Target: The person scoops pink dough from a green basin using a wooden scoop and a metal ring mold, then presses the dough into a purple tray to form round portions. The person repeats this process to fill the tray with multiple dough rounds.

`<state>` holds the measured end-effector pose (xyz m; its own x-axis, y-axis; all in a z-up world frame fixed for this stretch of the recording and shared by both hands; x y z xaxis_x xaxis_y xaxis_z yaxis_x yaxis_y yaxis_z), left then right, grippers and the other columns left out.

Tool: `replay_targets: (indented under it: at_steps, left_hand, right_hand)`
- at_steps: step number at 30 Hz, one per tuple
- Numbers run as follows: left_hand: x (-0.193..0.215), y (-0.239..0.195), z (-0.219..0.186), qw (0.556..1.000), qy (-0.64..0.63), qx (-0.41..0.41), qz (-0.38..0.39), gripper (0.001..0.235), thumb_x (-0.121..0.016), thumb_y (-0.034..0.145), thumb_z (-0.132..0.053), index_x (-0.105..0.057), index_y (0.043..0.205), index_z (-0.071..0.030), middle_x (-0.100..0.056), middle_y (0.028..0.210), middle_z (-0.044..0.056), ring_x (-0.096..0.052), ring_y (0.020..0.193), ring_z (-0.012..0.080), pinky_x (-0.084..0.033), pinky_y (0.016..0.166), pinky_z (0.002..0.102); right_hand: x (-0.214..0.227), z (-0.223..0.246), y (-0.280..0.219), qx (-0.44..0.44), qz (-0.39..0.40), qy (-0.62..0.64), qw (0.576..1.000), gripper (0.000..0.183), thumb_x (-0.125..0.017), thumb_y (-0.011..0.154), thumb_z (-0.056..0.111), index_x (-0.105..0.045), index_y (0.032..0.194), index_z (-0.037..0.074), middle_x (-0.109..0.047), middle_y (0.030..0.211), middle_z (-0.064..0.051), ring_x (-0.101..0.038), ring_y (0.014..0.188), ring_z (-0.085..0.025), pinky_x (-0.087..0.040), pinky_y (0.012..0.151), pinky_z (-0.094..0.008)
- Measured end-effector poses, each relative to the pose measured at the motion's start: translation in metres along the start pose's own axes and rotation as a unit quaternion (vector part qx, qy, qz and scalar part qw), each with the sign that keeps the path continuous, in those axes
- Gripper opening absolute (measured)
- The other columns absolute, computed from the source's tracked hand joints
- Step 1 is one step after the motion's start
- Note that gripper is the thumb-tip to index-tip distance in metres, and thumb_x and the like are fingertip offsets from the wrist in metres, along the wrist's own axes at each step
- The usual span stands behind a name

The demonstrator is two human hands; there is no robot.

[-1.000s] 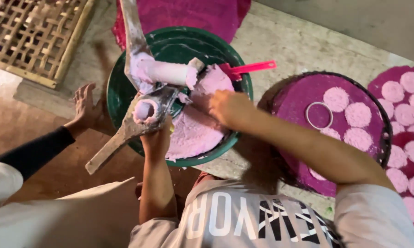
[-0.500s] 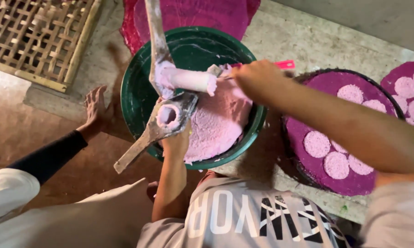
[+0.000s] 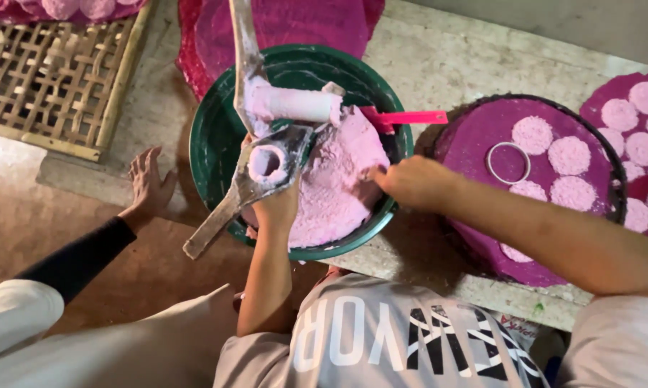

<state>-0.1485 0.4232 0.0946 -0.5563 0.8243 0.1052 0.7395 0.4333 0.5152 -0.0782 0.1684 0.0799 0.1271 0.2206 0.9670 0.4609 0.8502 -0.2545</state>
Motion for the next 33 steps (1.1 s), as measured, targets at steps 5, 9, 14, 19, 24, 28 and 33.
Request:
replay_targets:
  at_steps: [5, 9, 14, 19, 24, 28, 33]
  left_hand:
    - [-0.011, 0.007, -0.008, 1.000, 0.016, -0.011, 0.006, 0.039, -0.075, 0.089, 0.000, -0.061, 0.125, -0.001, -0.068, 0.111, 0.008, -0.067, 0.101, 0.0190, -0.053, 0.094, 0.030]
    - [-0.007, 0.015, -0.011, 1.000, 0.001, 0.007, 0.024, 0.041, -0.075, 0.091, -0.001, -0.060, 0.129, 0.000, -0.067, 0.110, 0.009, -0.066, 0.099, 0.0202, -0.053, 0.092, 0.029]
    - [-0.002, 0.031, -0.026, 0.985, 0.153, -0.035, 0.070, 0.049, -0.079, 0.094, -0.015, -0.058, 0.137, -0.006, -0.068, 0.125, 0.013, -0.069, 0.109, 0.0292, -0.054, 0.093, 0.038]
    - [-0.016, 0.040, -0.042, 0.951, 0.283, -0.016, 0.122, 0.055, -0.082, 0.089, -0.034, -0.059, 0.136, -0.014, -0.069, 0.130, 0.013, -0.070, 0.107, 0.0360, -0.055, 0.086, 0.046]
    - [-0.042, 0.036, -0.051, 0.941, 0.234, -0.026, 0.242, 0.058, -0.079, 0.084, -0.033, -0.060, 0.136, -0.016, -0.071, 0.123, 0.013, -0.070, 0.103, 0.0353, -0.056, 0.083, 0.045]
    - [-0.065, 0.020, -0.049, 0.918, 0.191, -0.108, 0.330, 0.058, -0.077, 0.084, -0.033, -0.060, 0.137, -0.016, -0.072, 0.121, 0.013, -0.071, 0.100, 0.0355, -0.056, 0.081, 0.045]
    - [-0.098, -0.005, -0.037, 0.921, 0.179, -0.146, 0.315, 0.057, -0.073, 0.084, -0.033, -0.060, 0.137, -0.017, -0.073, 0.118, 0.013, -0.072, 0.096, 0.0359, -0.057, 0.078, 0.045]
  right_hand:
    - [-0.001, 0.023, -0.024, -0.018, 0.021, 0.076, 0.997, 0.056, -0.058, 0.084, 0.009, -0.052, 0.139, 0.003, -0.069, 0.076, -0.017, -0.071, 0.068, -0.037, -0.055, 0.058, -0.049]
    - [0.010, 0.025, -0.048, -0.066, 0.065, 0.128, 0.987, 0.055, -0.057, 0.088, 0.009, -0.053, 0.143, 0.013, -0.068, 0.077, -0.019, -0.069, 0.069, -0.039, -0.054, 0.060, -0.051]
    - [0.064, 0.016, -0.094, -0.160, 0.061, 0.215, 0.961, 0.046, -0.056, 0.090, 0.017, -0.068, 0.133, 0.028, -0.067, 0.069, -0.020, -0.066, 0.060, -0.037, -0.052, 0.059, -0.051]
    - [0.123, -0.014, -0.155, -0.329, 0.139, 0.246, 0.901, 0.044, -0.058, 0.101, 0.023, -0.069, 0.143, 0.034, -0.064, 0.055, -0.014, -0.049, 0.046, -0.023, -0.040, 0.049, -0.036]
    - [0.134, -0.041, -0.181, -0.298, -0.035, 0.382, 0.874, 0.039, -0.070, 0.091, 0.028, -0.074, 0.129, 0.023, -0.068, 0.059, -0.009, -0.050, 0.046, -0.017, -0.042, 0.043, -0.035]
    - [0.149, -0.045, -0.175, -0.208, -0.107, 0.155, 0.960, 0.033, -0.067, 0.089, 0.027, -0.074, 0.122, 0.027, -0.078, 0.095, -0.009, -0.065, 0.054, -0.027, -0.050, 0.051, -0.040]
    - [0.138, -0.009, -0.132, -0.241, 0.001, -0.042, 0.970, 0.051, -0.058, 0.088, 0.015, -0.064, 0.134, 0.036, -0.075, 0.089, -0.006, -0.072, 0.068, -0.028, -0.055, 0.056, -0.043]
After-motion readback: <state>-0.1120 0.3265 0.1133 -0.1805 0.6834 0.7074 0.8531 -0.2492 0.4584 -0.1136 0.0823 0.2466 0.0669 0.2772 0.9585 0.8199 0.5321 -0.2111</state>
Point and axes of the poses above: each hand's wrist, its own y-axis towards the middle knuckle, its own x-axis out of the back of the hand, z = x × y, the point moved 2 cm from there along y, towards the middle knuckle
